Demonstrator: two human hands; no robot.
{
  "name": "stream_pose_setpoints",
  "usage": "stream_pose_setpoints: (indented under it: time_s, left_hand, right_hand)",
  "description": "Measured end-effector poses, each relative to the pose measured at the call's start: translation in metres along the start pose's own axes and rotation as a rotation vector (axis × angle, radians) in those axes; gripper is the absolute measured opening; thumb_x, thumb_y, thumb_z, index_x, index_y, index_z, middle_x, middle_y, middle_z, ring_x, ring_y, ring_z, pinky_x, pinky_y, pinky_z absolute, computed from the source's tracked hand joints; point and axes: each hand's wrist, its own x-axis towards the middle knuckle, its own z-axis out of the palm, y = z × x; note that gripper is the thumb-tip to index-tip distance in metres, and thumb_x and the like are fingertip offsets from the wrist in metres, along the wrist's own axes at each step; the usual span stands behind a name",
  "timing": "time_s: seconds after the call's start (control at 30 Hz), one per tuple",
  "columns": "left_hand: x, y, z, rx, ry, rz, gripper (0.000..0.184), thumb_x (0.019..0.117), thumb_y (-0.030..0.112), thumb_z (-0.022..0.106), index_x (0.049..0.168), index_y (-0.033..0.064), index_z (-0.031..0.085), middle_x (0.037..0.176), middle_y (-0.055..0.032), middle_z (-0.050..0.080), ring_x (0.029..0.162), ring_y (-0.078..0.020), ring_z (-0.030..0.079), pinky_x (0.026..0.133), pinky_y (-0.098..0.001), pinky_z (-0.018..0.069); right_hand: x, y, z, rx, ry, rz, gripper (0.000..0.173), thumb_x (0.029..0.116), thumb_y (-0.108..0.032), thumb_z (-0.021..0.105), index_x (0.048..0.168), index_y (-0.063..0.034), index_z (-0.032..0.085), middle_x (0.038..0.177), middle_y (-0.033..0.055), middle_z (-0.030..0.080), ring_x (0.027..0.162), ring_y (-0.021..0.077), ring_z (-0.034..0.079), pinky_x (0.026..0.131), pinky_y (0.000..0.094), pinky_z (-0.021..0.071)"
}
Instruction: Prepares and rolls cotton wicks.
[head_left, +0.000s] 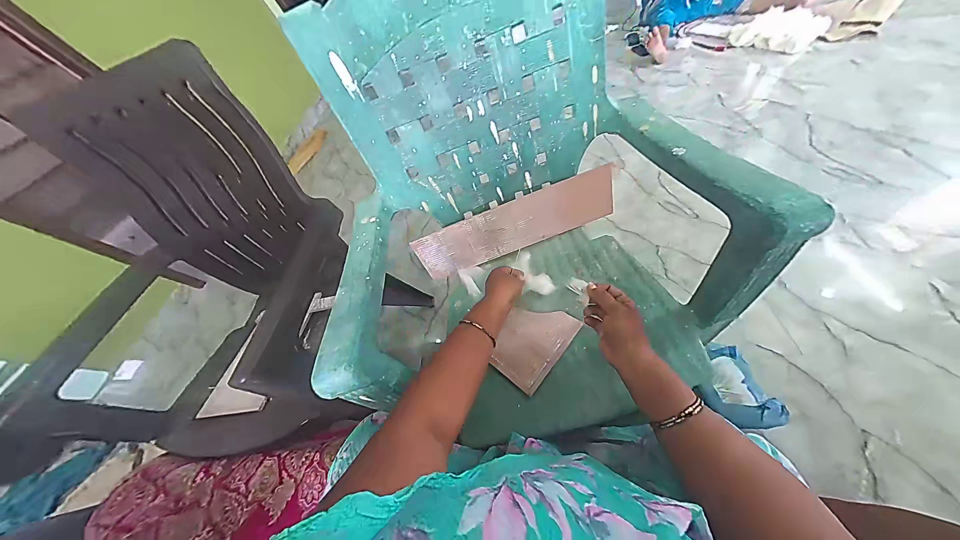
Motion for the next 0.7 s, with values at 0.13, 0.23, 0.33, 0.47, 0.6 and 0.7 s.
stream_pose_setpoints:
  time_s: [0.13,0.23,0.33,0.47,0.6,0.7]
  left_hand:
    - [-0.018,0.015,-0.008,0.000,-0.047,-0.049,0.035,0.1041,0.005,0.051,0.139,0.0024,0.058,0.130,-0.0200,0.061,0.097,-0.0245,0.060,0.079,-0.0409,0.0493]
    - [-0.051,0.017,-0.016,-0.123,0.042,0.077,0.033,0.1028,0.008,0.058,0.135,0.0022,0.059,0.120,-0.0169,0.061,0.089,-0.0210,0.058,0.076,-0.0373,0.0492]
    - [-0.097,0.012,-0.018,-0.245,0.061,0.172,0.027,0.1022,0.021,0.065,0.124,0.0048,0.064,0.111,-0.0104,0.063,0.081,-0.0161,0.057,0.072,-0.0341,0.0484]
    - [-0.142,0.002,-0.017,-0.401,-0.111,0.188,0.009,0.0988,0.013,0.068,0.104,0.0059,0.067,0.093,-0.0015,0.064,0.070,-0.0054,0.055,0.060,-0.0203,0.0444]
    - [-0.161,-0.010,-0.021,-0.394,-0.140,0.191,0.008,0.0961,0.007,0.070,0.101,0.0017,0.069,0.087,-0.0016,0.066,0.068,-0.0043,0.056,0.061,-0.0188,0.0454]
    - [-0.166,-0.019,-0.029,-0.304,-0.093,0.185,0.010,0.0993,0.010,0.067,0.103,0.0001,0.069,0.085,-0.0020,0.065,0.069,-0.0054,0.056,0.065,-0.0208,0.0474]
  right_hand:
    - [-0.001,-0.007,-0.001,-0.021,-0.045,0.058,0.013,0.1055,-0.016,0.056,0.096,-0.0086,0.062,0.084,0.0016,0.060,0.067,0.0096,0.056,0.064,0.0257,0.0487]
    - [-0.006,-0.006,0.006,0.015,-0.123,0.072,0.012,0.1039,-0.013,0.059,0.095,-0.0080,0.065,0.081,0.0007,0.061,0.066,0.0088,0.055,0.062,0.0241,0.0480]
    - [-0.018,-0.001,0.014,0.147,-0.196,0.152,0.007,0.1021,-0.010,0.061,0.096,-0.0076,0.064,0.082,0.0022,0.063,0.065,0.0096,0.057,0.060,0.0235,0.0492]
    - [-0.044,0.009,0.026,0.283,-0.217,0.314,0.005,0.1029,-0.007,0.058,0.099,-0.0111,0.058,0.088,0.0017,0.061,0.070,0.0105,0.058,0.063,0.0253,0.0506]
    - [-0.061,0.016,0.036,0.375,-0.184,0.374,0.007,0.1053,-0.008,0.053,0.101,-0.0135,0.054,0.089,0.0021,0.061,0.072,0.0119,0.059,0.064,0.0276,0.0507]
    - [-0.064,0.021,0.035,0.391,-0.176,0.373,0.008,0.1067,-0.009,0.046,0.105,-0.0141,0.053,0.090,0.0017,0.062,0.072,0.0128,0.060,0.065,0.0294,0.0515]
